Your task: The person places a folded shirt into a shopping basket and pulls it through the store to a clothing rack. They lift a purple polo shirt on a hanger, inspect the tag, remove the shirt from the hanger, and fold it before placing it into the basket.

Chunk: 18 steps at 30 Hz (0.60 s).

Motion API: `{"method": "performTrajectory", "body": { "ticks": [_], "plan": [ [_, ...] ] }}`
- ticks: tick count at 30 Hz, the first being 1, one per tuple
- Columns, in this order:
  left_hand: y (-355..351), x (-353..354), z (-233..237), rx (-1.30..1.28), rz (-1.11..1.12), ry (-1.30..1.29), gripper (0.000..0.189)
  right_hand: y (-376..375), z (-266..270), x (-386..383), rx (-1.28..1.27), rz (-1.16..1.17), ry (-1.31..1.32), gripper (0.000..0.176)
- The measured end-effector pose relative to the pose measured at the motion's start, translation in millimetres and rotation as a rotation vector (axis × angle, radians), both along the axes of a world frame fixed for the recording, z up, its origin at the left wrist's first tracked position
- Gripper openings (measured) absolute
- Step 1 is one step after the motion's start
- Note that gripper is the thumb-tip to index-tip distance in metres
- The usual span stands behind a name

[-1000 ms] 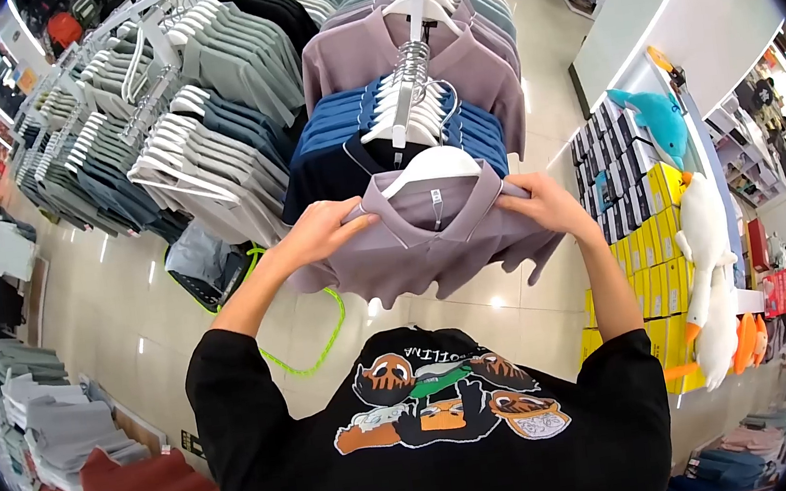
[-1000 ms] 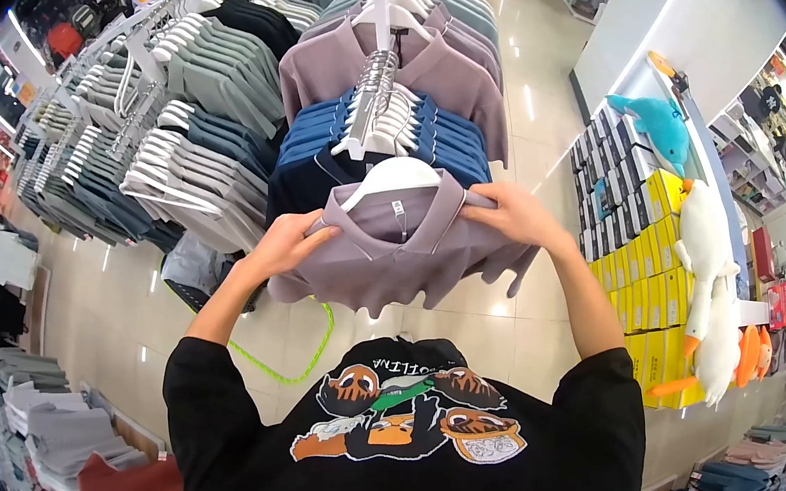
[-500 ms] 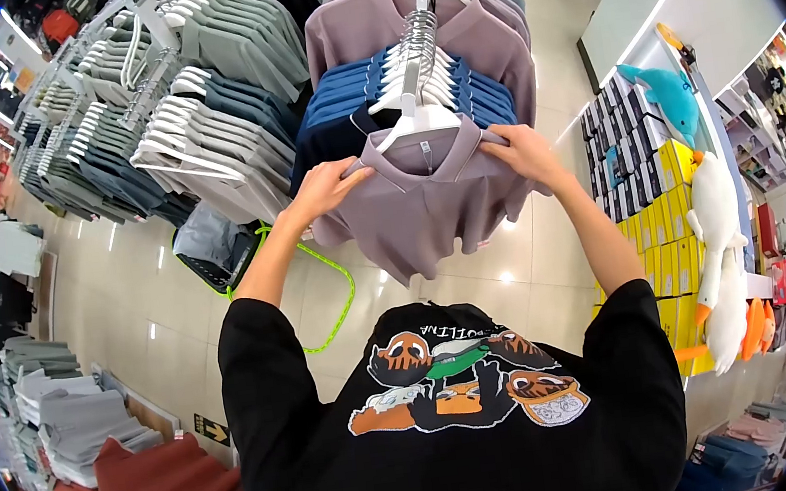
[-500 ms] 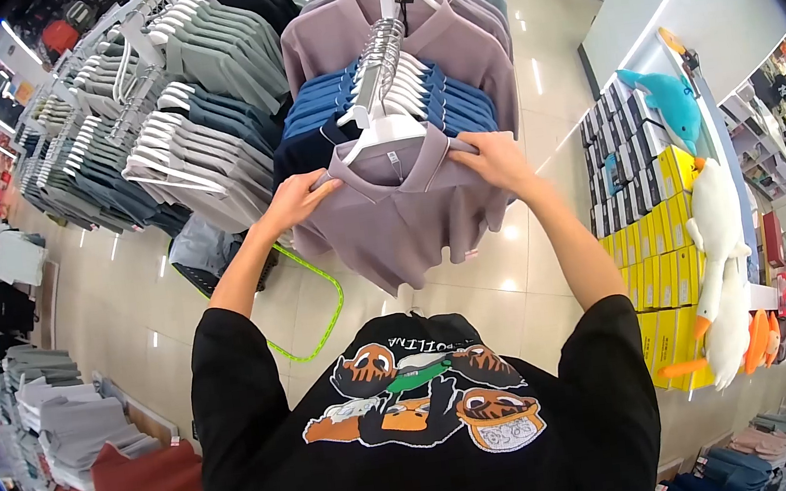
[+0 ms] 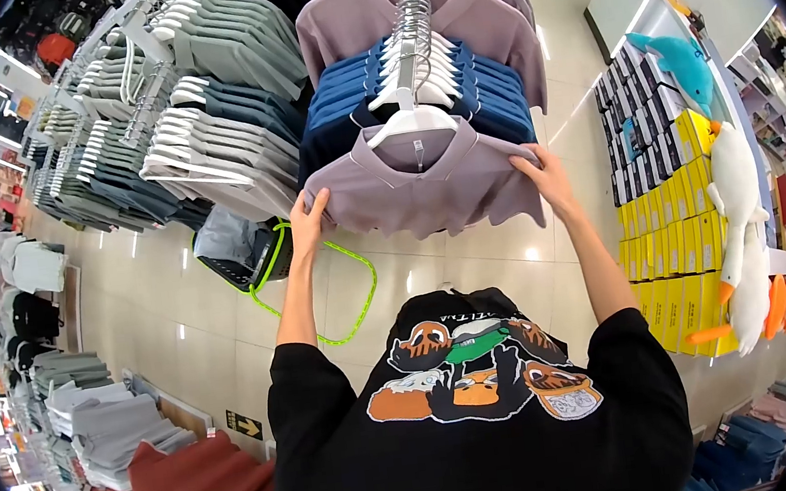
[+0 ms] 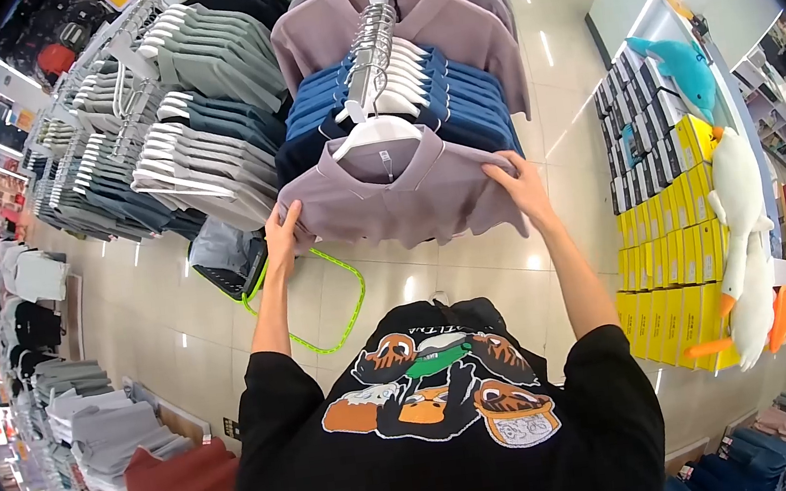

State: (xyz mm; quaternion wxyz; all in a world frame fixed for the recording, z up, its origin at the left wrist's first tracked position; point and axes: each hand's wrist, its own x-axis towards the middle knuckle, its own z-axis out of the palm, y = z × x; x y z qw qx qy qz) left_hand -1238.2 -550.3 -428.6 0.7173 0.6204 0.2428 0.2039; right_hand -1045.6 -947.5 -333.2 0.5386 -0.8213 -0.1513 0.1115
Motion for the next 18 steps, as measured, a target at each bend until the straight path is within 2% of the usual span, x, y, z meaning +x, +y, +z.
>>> {"method": "performTrajectory", "body": {
  "ticks": [1, 2, 4, 5, 6, 7, 8, 10, 12, 14, 18],
  "plan": [
    [-1.6, -1.5, -4.7, -0.085, -0.013, -0.023, 0.048, -3.1, -11.3, -1.3, 0.08, -0.036, 0.153, 0.034],
    [-5.8, -3.0, -10.2, -0.089, -0.015, -0.022, 0.048, -6.5, -24.0, -6.5, 0.075, -0.038, 0.153, 0.034],
    [-14.7, -6.1, -20.9, -0.091, -0.107, 0.065, 0.055, -3.7, -37.4, -29.9, 0.379, -0.109, 0.401, 0.044],
    [-17.6, -10.0, -18.4, -0.001, -0.194, 0.25, 0.059, -4.8, -63.8, -34.7, 0.333, -0.121, 0.413, 0.049],
    [-23.0, -10.5, -36.0, 0.076, -0.22, 0.255, 0.059, -6.1, -86.5, -38.3, 0.289, -0.132, 0.425, 0.054],
    [-32.3, -11.7, -48.6, 0.085, -0.223, 0.234, 0.061, -6.1, -66.9, -47.3, -0.024, -0.119, 0.59, 0.059],
    [-39.7, -13.1, -60.6, 0.096, -0.226, 0.214, 0.062, -10.4, -82.3, -50.7, -0.024, -0.121, 0.589, 0.059],
    [-48.1, -17.2, -61.2, 0.119, -0.303, 0.261, 0.062, -12.6, -117.2, -58.6, 0.025, 0.011, 0.378, 0.058],
    [-52.4, -25.9, -67.7, 0.143, -0.383, 0.311, 0.062, -21.0, -124.5, -62.4, -0.046, 0.006, 0.428, 0.054],
    [-50.3, -33.1, -85.9, 0.122, -0.257, 0.303, 0.058, -29.8, -125.0, -61.7, -0.041, -0.016, 0.545, 0.049],
    [-41.1, -50.8, -91.5, 0.135, -0.139, 0.323, 0.049, -45.3, -124.0, -57.9, 0.027, -0.107, 0.492, 0.047]
  ]
}}
